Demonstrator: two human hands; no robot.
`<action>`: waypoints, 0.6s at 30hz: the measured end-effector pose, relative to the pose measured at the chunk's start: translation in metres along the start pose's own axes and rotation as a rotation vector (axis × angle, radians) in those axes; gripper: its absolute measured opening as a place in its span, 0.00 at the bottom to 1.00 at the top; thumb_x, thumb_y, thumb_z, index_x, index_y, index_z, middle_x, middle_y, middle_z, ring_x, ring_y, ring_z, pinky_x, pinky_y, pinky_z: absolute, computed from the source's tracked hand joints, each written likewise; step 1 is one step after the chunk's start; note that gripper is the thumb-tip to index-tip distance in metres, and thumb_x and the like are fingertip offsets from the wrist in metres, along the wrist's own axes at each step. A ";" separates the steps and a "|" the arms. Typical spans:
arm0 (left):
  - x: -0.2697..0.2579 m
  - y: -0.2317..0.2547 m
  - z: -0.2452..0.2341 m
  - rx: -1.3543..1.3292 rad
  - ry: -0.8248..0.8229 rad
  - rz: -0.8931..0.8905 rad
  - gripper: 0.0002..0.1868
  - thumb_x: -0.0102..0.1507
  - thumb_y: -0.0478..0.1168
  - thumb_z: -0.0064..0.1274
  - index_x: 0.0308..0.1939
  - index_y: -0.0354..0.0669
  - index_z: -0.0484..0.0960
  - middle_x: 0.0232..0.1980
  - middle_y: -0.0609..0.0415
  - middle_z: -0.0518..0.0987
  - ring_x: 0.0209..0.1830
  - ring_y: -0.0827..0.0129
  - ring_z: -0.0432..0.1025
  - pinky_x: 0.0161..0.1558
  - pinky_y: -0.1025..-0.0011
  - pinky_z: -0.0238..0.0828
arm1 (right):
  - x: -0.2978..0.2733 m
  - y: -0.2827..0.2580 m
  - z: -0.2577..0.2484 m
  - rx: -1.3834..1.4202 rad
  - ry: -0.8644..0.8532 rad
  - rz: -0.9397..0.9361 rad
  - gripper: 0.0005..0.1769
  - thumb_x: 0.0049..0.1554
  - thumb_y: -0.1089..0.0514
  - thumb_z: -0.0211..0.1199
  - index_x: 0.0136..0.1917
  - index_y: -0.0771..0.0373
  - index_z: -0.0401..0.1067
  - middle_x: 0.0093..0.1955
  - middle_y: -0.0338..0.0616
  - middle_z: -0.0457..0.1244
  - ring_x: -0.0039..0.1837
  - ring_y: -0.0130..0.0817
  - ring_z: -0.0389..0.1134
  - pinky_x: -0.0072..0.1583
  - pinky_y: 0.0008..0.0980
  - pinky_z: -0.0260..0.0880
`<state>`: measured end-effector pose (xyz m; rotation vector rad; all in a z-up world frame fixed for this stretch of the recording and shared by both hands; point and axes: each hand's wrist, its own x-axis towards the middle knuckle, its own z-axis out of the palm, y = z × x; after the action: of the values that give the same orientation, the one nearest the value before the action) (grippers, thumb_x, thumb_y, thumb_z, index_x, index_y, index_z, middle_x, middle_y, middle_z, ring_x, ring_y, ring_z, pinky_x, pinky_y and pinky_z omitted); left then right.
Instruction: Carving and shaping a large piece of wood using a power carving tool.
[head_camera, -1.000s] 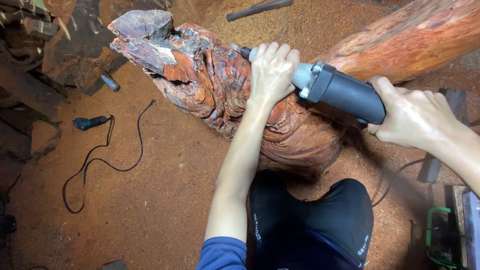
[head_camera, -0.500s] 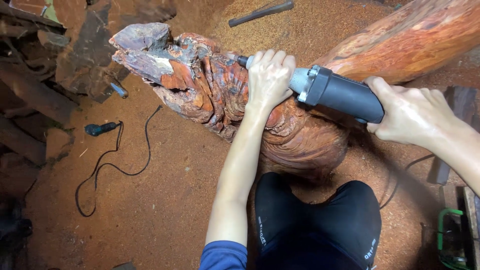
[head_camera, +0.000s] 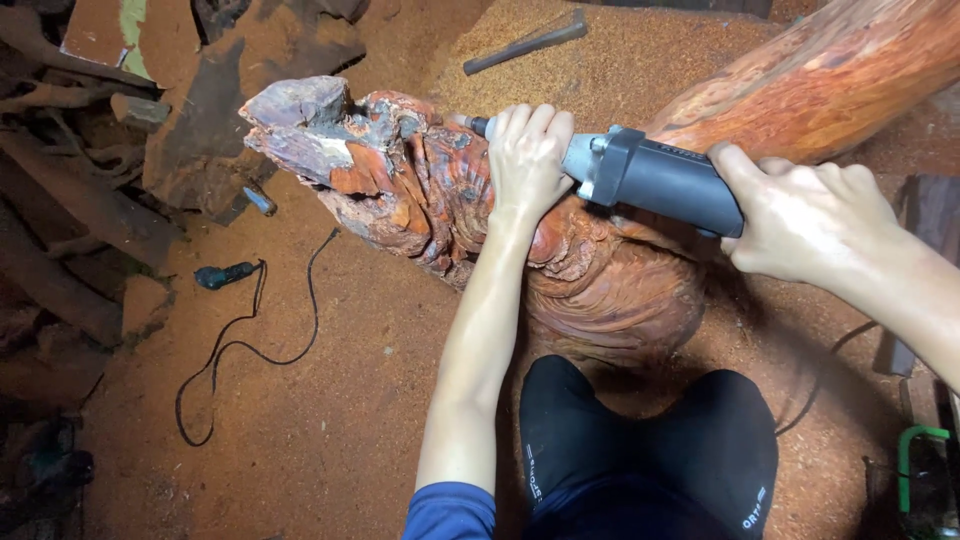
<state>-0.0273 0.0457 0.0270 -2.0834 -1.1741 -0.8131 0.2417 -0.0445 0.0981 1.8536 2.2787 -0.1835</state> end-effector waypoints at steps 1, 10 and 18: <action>0.001 0.000 -0.001 0.001 0.002 0.002 0.14 0.42 0.31 0.59 0.30 0.44 0.75 0.31 0.54 0.73 0.34 0.59 0.66 0.43 0.63 0.65 | 0.002 0.002 0.002 0.001 0.002 0.001 0.40 0.45 0.39 0.63 0.69 0.44 0.55 0.60 0.47 0.70 0.55 0.63 0.77 0.55 0.57 0.74; 0.002 0.003 -0.010 0.044 0.120 -0.017 0.06 0.48 0.35 0.56 0.26 0.45 0.73 0.27 0.54 0.72 0.30 0.60 0.65 0.39 0.63 0.62 | 0.018 0.010 0.026 -0.055 0.080 -0.049 0.46 0.44 0.37 0.65 0.72 0.42 0.53 0.62 0.47 0.69 0.52 0.65 0.78 0.53 0.58 0.76; -0.002 0.014 -0.031 -0.126 0.119 0.291 0.17 0.58 0.26 0.70 0.50 0.37 0.85 0.51 0.44 0.83 0.61 0.49 0.72 0.73 0.40 0.55 | -0.033 -0.014 0.126 1.463 -0.139 -0.057 0.43 0.36 0.77 0.78 0.64 0.65 0.66 0.41 0.54 0.65 0.33 0.43 0.68 0.36 0.40 0.72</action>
<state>-0.0229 0.0154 0.0422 -2.2072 -0.7501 -0.8748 0.2441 -0.1063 -0.0176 1.9880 2.1183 -2.3645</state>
